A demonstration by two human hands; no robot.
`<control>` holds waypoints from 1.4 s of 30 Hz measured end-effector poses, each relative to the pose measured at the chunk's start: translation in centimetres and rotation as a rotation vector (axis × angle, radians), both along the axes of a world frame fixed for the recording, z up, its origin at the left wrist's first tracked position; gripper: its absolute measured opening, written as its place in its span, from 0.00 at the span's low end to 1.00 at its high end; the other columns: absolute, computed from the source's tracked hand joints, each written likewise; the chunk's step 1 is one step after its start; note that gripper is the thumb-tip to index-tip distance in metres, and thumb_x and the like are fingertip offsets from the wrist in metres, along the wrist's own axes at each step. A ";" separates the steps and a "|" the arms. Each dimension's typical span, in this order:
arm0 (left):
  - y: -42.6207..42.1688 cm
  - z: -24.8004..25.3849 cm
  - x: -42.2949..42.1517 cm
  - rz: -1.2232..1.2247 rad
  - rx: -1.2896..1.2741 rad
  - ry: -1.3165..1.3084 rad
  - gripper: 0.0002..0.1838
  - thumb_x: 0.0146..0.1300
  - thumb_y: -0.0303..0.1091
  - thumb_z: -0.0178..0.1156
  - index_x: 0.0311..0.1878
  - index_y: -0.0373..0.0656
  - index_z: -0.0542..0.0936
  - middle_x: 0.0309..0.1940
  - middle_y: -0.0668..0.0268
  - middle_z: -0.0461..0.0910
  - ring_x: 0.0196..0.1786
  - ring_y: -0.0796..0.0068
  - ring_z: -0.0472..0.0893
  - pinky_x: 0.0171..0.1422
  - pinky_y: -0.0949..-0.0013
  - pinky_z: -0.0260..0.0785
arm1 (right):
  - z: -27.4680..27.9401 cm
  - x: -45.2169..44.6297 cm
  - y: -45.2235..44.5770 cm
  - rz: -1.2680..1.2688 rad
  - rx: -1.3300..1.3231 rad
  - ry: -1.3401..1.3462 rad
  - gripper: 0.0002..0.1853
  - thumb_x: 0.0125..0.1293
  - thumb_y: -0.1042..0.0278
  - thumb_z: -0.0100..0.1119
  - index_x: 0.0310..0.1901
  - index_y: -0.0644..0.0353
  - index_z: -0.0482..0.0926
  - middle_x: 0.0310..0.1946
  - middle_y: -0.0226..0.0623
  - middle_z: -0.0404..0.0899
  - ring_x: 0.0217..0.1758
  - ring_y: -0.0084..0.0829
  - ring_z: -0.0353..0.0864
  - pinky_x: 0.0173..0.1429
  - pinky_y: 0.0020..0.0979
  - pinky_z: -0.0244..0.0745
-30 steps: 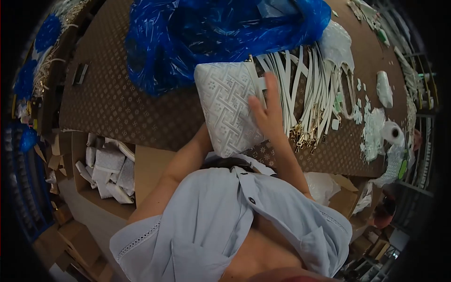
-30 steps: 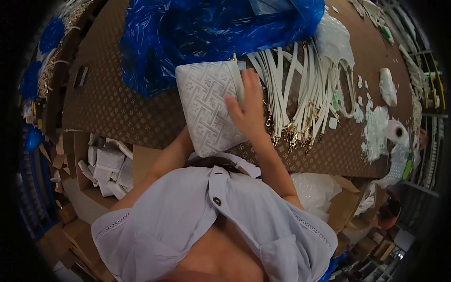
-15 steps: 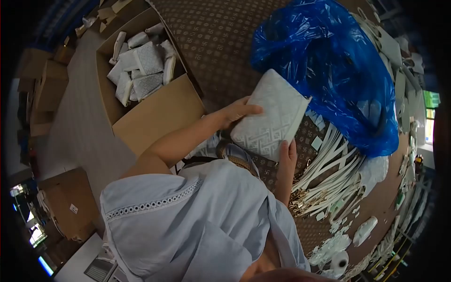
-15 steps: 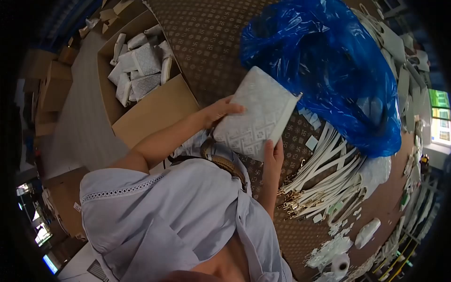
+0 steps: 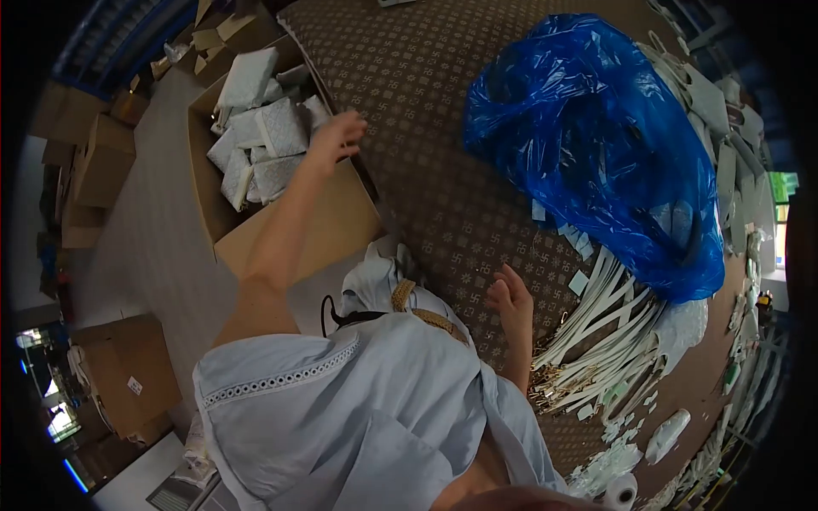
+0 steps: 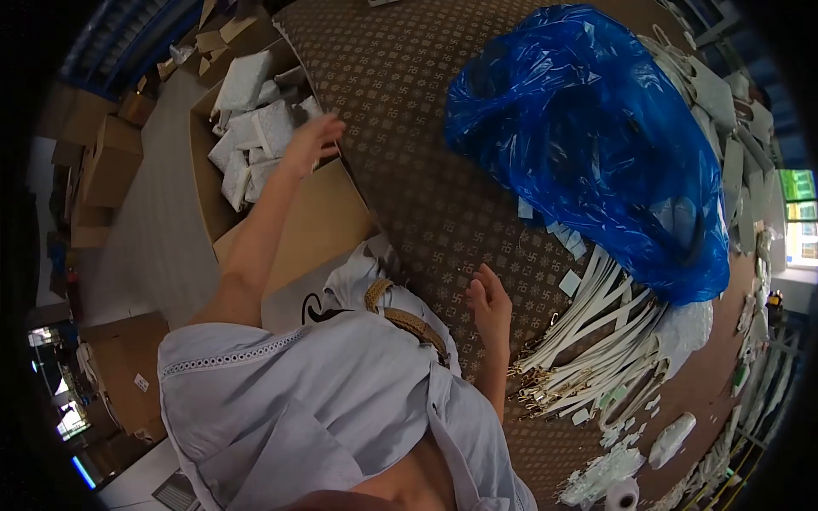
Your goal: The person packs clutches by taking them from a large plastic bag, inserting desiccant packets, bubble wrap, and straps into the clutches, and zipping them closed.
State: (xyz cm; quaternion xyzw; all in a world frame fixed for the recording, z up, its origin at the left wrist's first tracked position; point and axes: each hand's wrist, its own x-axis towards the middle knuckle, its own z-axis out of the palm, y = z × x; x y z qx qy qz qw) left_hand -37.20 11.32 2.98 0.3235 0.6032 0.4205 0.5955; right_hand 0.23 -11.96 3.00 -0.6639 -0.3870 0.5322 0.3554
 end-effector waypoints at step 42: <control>13.5 -5.3 72.6 -1.109 -0.094 0.021 0.36 0.47 0.46 0.72 0.57 0.40 0.69 0.45 0.58 0.77 0.47 0.66 0.78 0.45 0.69 0.68 | -9.7 2.8 -4.0 -0.800 0.059 -0.043 0.12 0.63 0.76 0.57 0.48 0.58 0.80 0.27 0.35 0.81 0.26 0.22 0.81 0.31 0.24 0.75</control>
